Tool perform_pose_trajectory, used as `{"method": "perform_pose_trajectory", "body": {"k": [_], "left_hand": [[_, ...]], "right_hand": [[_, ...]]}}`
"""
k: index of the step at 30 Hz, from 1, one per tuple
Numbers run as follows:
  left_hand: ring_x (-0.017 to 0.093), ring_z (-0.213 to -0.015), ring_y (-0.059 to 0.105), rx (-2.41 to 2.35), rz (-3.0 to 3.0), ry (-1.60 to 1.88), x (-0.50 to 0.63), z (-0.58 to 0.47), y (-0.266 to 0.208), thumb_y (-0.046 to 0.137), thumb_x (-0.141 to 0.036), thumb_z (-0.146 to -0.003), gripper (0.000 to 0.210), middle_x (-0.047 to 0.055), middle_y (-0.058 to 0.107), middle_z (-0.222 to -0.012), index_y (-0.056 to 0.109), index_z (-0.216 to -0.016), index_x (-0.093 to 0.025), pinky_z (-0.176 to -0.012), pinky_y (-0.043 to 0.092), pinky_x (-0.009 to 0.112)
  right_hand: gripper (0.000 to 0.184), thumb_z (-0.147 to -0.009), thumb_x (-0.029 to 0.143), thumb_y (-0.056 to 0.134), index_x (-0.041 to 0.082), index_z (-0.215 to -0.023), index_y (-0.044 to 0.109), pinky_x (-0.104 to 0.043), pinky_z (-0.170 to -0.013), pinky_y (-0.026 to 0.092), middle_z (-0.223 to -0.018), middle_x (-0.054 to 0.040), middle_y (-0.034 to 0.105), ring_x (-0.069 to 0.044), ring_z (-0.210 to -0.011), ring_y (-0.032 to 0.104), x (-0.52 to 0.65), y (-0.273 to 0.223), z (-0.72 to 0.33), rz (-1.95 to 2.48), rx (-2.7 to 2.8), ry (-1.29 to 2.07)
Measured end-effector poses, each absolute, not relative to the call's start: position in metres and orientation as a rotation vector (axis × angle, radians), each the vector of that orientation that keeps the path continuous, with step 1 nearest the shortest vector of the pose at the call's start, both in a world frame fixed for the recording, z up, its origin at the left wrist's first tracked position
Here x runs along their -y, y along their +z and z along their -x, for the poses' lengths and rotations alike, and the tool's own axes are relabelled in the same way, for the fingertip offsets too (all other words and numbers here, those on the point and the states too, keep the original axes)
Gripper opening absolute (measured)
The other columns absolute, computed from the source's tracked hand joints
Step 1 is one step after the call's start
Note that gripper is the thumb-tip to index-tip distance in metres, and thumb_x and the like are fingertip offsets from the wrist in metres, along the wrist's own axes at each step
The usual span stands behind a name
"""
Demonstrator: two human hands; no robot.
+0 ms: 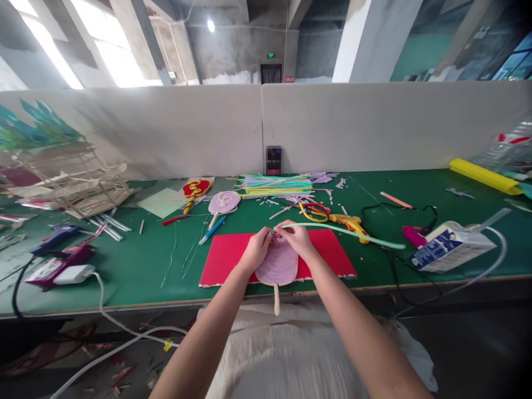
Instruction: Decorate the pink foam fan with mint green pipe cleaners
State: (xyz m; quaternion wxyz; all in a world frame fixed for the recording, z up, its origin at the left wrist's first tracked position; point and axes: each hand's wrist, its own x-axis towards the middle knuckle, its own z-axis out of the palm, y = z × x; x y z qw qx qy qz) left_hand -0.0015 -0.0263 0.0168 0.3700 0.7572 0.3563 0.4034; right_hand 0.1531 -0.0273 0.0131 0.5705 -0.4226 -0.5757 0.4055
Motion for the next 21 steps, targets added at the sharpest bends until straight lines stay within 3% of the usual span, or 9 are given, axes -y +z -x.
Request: {"method": "perform_pose_trajectory", "body": {"k": [21], "left_hand": [[0.012, -0.063, 0.051, -1.03, -1.956, 0.991, 0.0267, 0.0009, 0.0141, 0.03, -0.034, -0.091, 0.029, -0.001, 0.055, -0.065, 0.04, -0.068, -0.02, -0.062, 0.037, 0.023]], "right_hand": [[0.022, -0.073, 0.043, 0.064, 0.021, -0.074, 0.064, -0.028, -0.063, 0.048, -0.065, -0.0006, 0.064, -0.017, -0.065, 0.061, 0.0258, 0.0043, -0.1514, 1.019, 1.372, 0.92]]}}
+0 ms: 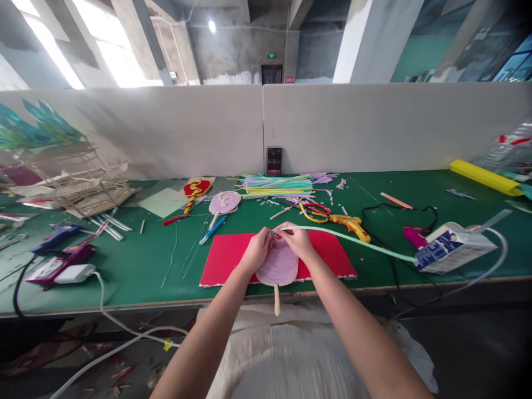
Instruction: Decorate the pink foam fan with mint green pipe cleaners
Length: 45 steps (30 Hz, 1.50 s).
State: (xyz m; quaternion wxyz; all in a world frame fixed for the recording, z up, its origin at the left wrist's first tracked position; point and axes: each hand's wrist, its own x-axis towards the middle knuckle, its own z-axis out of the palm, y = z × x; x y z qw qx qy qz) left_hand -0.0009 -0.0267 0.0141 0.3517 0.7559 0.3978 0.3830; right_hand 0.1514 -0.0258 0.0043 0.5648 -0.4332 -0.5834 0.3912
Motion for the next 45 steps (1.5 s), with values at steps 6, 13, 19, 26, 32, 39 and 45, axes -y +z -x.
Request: {"method": "perform_pose_trajectory", "body": {"k": [6, 13, 19, 26, 32, 39, 45], "left_hand": [[0.012, -0.062, 0.05, -1.061, -1.939, 0.982, 0.0272, 0.0002, 0.0142, 0.031, -0.035, -0.091, 0.028, -0.001, 0.054, -0.064, 0.04, -0.069, -0.02, -0.061, 0.037, 0.023], [0.013, -0.059, 0.05, -1.108, -1.953, 1.016, 0.0277, -0.0013, 0.0128, 0.03, -0.033, -0.091, 0.026, -0.001, 0.053, -0.063, 0.041, -0.071, -0.021, -0.059, 0.036, 0.023], [0.014, -0.061, 0.05, -1.139, -1.973, 0.992, 0.0274, -0.0022, 0.0122, 0.027, -0.033, -0.092, 0.025, -0.001, 0.052, -0.065, 0.04, -0.073, -0.021, -0.059, 0.035, 0.024], [0.014, -0.06, 0.049, -1.218, -2.027, 1.048, 0.0279, -0.0005, 0.0134, 0.031, -0.031, -0.091, 0.022, -0.001, 0.052, -0.065, 0.043, -0.077, -0.021, -0.058, 0.034, 0.024], [0.015, -0.073, 0.055, -1.175, -2.065, 1.081, 0.0278, 0.0007, 0.0149, 0.031, -0.028, -0.092, 0.019, 0.002, 0.059, -0.08, 0.048, -0.092, -0.02, -0.067, 0.039, 0.023], [0.014, -0.07, 0.054, -1.165, -2.077, 1.06, 0.0268, 0.0012, 0.0128, 0.031, -0.025, -0.092, 0.018, 0.001, 0.059, -0.076, 0.049, -0.09, -0.02, -0.066, 0.039, 0.023], [0.014, -0.067, 0.053, -1.135, -2.077, 1.039, 0.027, 0.0013, 0.0133, 0.03, -0.023, -0.091, 0.018, 0.001, 0.057, -0.072, 0.046, -0.083, -0.02, -0.065, 0.038, 0.022]], "right_hand": [[0.024, -0.073, 0.044, 0.064, 0.021, -0.075, 0.065, -0.029, -0.066, 0.049, -0.068, -0.0008, 0.065, -0.017, -0.067, 0.062, 0.0272, 0.0051, -0.1512, 1.024, 1.379, 0.903], [0.022, -0.075, 0.044, 0.062, 0.022, -0.075, 0.066, -0.028, -0.067, 0.048, -0.071, -0.0018, 0.065, -0.017, -0.069, 0.061, 0.0282, 0.0065, -0.1507, 1.03, 1.437, 0.798], [0.022, -0.077, 0.043, 0.06, 0.022, -0.075, 0.067, -0.029, -0.067, 0.047, -0.073, -0.0024, 0.064, -0.018, -0.071, 0.061, 0.0281, 0.007, -0.1507, 1.028, 1.465, 0.744], [0.02, -0.079, 0.04, 0.059, 0.023, -0.079, 0.069, -0.03, -0.072, 0.047, -0.078, -0.0029, 0.067, -0.019, -0.077, 0.062, 0.0314, 0.0123, -0.15, 0.986, 1.535, 0.645], [0.017, -0.079, 0.036, 0.061, 0.021, -0.08, 0.069, -0.028, -0.071, 0.049, -0.081, -0.0036, 0.067, -0.017, -0.075, 0.062, 0.0312, 0.0121, -0.15, 0.917, 1.466, 0.555], [0.016, -0.081, 0.034, 0.059, 0.022, -0.081, 0.069, -0.03, -0.074, 0.05, -0.082, -0.0043, 0.068, -0.017, -0.078, 0.063, 0.0286, 0.0082, -0.1526, 0.89, 1.507, 0.499], [0.015, -0.082, 0.033, 0.059, 0.022, -0.083, 0.07, -0.031, -0.076, 0.05, -0.083, -0.0042, 0.068, -0.017, -0.08, 0.063, 0.0312, 0.0115, -0.1525, 0.878, 1.518, 0.514]]}}
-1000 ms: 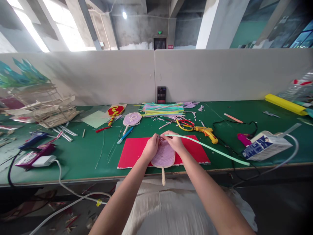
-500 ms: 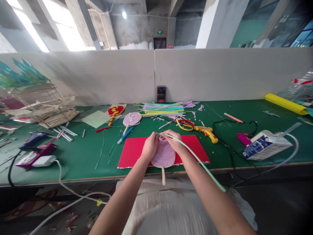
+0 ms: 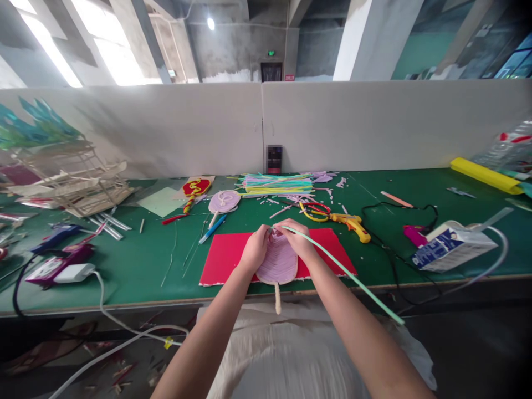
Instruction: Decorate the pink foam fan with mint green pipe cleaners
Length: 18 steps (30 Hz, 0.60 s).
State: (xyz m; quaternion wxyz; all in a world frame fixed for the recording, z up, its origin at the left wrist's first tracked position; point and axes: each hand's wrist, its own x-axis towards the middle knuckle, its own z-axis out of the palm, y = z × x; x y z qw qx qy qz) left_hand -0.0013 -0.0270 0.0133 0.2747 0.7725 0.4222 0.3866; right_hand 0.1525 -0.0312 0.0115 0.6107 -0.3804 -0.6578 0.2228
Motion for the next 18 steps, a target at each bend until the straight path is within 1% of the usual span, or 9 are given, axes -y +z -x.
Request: {"method": "perform_pose_trajectory", "body": {"k": [7, 15, 18], "left_hand": [[0.015, -0.065, 0.052, -1.225, -2.179, 0.968, 0.0292, 0.0008, 0.0157, 0.029, -0.022, -0.09, 0.02, 0.001, 0.054, -0.069, 0.044, -0.078, -0.021, -0.062, 0.036, 0.023], [0.016, -0.064, 0.052, -1.343, -2.263, 0.92, 0.0294, -0.0009, 0.0135, 0.028, -0.025, -0.092, 0.019, 0.002, 0.056, -0.069, 0.044, -0.082, -0.02, -0.057, 0.033, 0.024], [0.016, -0.064, 0.052, -1.363, -2.215, 0.961, 0.0295, -0.0011, 0.0145, 0.029, -0.026, -0.092, 0.019, 0.002, 0.056, -0.069, 0.045, -0.084, -0.02, -0.058, 0.033, 0.025]], "right_hand": [[0.016, -0.081, 0.034, 0.06, 0.022, -0.081, 0.07, -0.031, -0.074, 0.05, -0.082, -0.0044, 0.068, -0.018, -0.079, 0.063, 0.0294, 0.0091, -0.1529, 0.879, 1.503, 0.529], [0.016, -0.08, 0.035, 0.061, 0.022, -0.079, 0.07, -0.031, -0.072, 0.05, -0.08, -0.004, 0.068, -0.018, -0.076, 0.063, 0.0307, 0.0111, -0.1507, 0.893, 1.487, 0.553], [0.016, -0.08, 0.035, 0.061, 0.022, -0.08, 0.071, -0.03, -0.071, 0.05, -0.079, -0.0041, 0.068, -0.017, -0.075, 0.063, 0.0306, 0.0111, -0.1502, 0.889, 1.496, 0.543]]}}
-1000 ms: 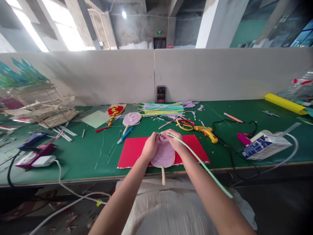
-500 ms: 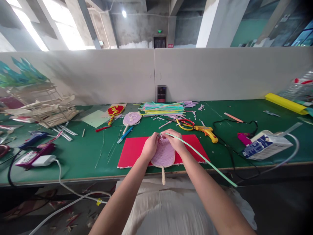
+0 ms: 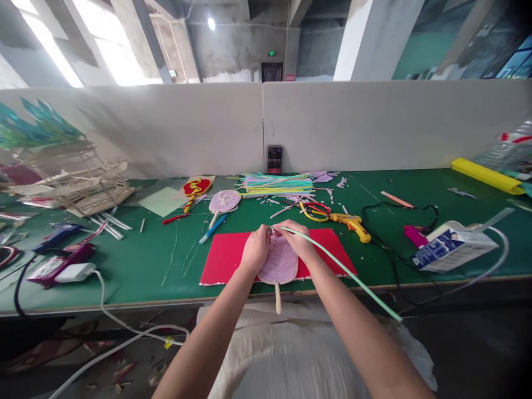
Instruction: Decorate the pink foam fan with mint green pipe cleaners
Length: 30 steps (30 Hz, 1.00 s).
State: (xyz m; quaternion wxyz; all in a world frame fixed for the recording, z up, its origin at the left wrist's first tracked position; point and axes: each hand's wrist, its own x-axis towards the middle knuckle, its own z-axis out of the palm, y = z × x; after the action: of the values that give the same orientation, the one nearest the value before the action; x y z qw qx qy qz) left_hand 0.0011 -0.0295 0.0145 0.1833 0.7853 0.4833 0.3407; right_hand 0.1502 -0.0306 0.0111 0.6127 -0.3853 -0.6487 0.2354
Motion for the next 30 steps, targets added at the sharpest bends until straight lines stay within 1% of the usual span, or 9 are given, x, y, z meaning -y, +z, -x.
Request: {"method": "perform_pose_trajectory", "body": {"k": [5, 11, 15, 18, 20, 23, 26, 28, 30], "left_hand": [[0.014, -0.068, 0.054, -1.158, -2.007, 1.109, 0.028, 0.0, 0.015, 0.03, -0.03, -0.092, 0.021, 0.001, 0.056, -0.072, 0.047, -0.083, -0.02, -0.064, 0.039, 0.024], [0.013, -0.068, 0.056, -0.987, -1.817, 1.091, 0.022, -0.001, 0.013, 0.045, -0.033, -0.085, 0.017, -0.001, 0.058, -0.069, 0.051, -0.079, -0.019, -0.068, 0.042, 0.024], [0.013, -0.069, 0.057, -0.948, -1.728, 1.181, 0.018, 0.001, 0.012, 0.041, -0.036, -0.087, 0.023, 0.001, 0.06, -0.07, 0.053, -0.079, -0.018, -0.07, 0.043, 0.025], [0.013, -0.067, 0.055, -0.987, -1.693, 1.218, 0.016, 0.002, 0.012, 0.041, -0.037, -0.087, 0.027, 0.001, 0.058, -0.067, 0.053, -0.074, -0.017, -0.067, 0.043, 0.024], [0.012, -0.064, 0.053, -1.052, -1.697, 1.241, 0.016, 0.003, 0.013, 0.043, -0.037, -0.086, 0.027, 0.0, 0.057, -0.065, 0.052, -0.071, -0.017, -0.065, 0.042, 0.023], [0.012, -0.062, 0.052, -1.178, -1.717, 1.28, 0.018, 0.003, 0.015, 0.043, -0.038, -0.086, 0.027, -0.002, 0.056, -0.062, 0.05, -0.069, -0.018, -0.064, 0.04, 0.023], [0.012, -0.061, 0.052, -1.243, -1.784, 1.268, 0.022, 0.003, 0.017, 0.043, -0.038, -0.086, 0.027, -0.002, 0.056, -0.062, 0.051, -0.069, -0.019, -0.064, 0.039, 0.022], [0.011, -0.061, 0.052, -1.254, -1.811, 1.259, 0.023, 0.003, 0.017, 0.043, -0.037, -0.086, 0.026, -0.002, 0.057, -0.062, 0.051, -0.069, -0.019, -0.063, 0.039, 0.022], [0.011, -0.062, 0.052, -1.251, -1.818, 1.256, 0.024, 0.003, 0.018, 0.043, -0.036, -0.086, 0.025, -0.002, 0.057, -0.063, 0.051, -0.07, -0.019, -0.062, 0.039, 0.022]], "right_hand": [[0.014, -0.08, 0.031, 0.061, 0.023, -0.084, 0.072, -0.029, -0.069, 0.05, -0.081, -0.0039, 0.068, -0.016, -0.075, 0.063, 0.03, 0.01, -0.15, 0.854, 1.515, 0.536], [0.017, -0.081, 0.031, 0.059, 0.024, -0.09, 0.072, -0.028, -0.068, 0.05, -0.085, -0.0047, 0.066, -0.016, -0.077, 0.062, 0.032, 0.012, -0.151, 0.877, 1.501, 0.518], [0.019, -0.082, 0.034, 0.058, 0.025, -0.093, 0.072, -0.029, -0.071, 0.05, -0.085, -0.0041, 0.066, -0.016, -0.078, 0.061, 0.035, 0.013, -0.151, 0.882, 1.56, 0.53], [0.019, -0.081, 0.035, 0.059, 0.026, -0.092, 0.072, -0.03, -0.074, 0.049, -0.087, -0.0035, 0.065, -0.016, -0.081, 0.061, 0.034, 0.012, -0.15, 0.881, 1.583, 0.567], [0.024, -0.078, 0.038, 0.062, 0.026, -0.097, 0.07, -0.029, -0.073, 0.05, -0.088, -0.0035, 0.065, -0.016, -0.081, 0.06, 0.033, 0.011, -0.149, 0.893, 1.525, 0.647], [0.036, -0.076, 0.048, 0.06, 0.023, -0.102, 0.066, -0.026, -0.058, 0.052, -0.079, -0.0032, 0.064, -0.015, -0.071, 0.061, 0.029, 0.012, -0.148, 0.931, 1.285, 0.864], [0.043, -0.079, 0.057, 0.051, 0.018, -0.089, 0.066, -0.024, -0.048, 0.05, -0.066, -0.0031, 0.063, -0.013, -0.057, 0.06, 0.028, 0.016, -0.149, 0.937, 1.088, 1.101], [0.041, -0.077, 0.056, 0.054, 0.017, -0.082, 0.066, -0.024, -0.047, 0.049, -0.063, -0.0032, 0.063, -0.013, -0.053, 0.059, 0.03, 0.017, -0.15, 0.915, 1.095, 1.236], [0.033, -0.072, 0.049, 0.064, 0.016, -0.079, 0.064, -0.025, -0.05, 0.05, -0.065, -0.0026, 0.065, -0.012, -0.053, 0.059, 0.033, 0.018, -0.15, 0.887, 1.152, 1.321]]}}
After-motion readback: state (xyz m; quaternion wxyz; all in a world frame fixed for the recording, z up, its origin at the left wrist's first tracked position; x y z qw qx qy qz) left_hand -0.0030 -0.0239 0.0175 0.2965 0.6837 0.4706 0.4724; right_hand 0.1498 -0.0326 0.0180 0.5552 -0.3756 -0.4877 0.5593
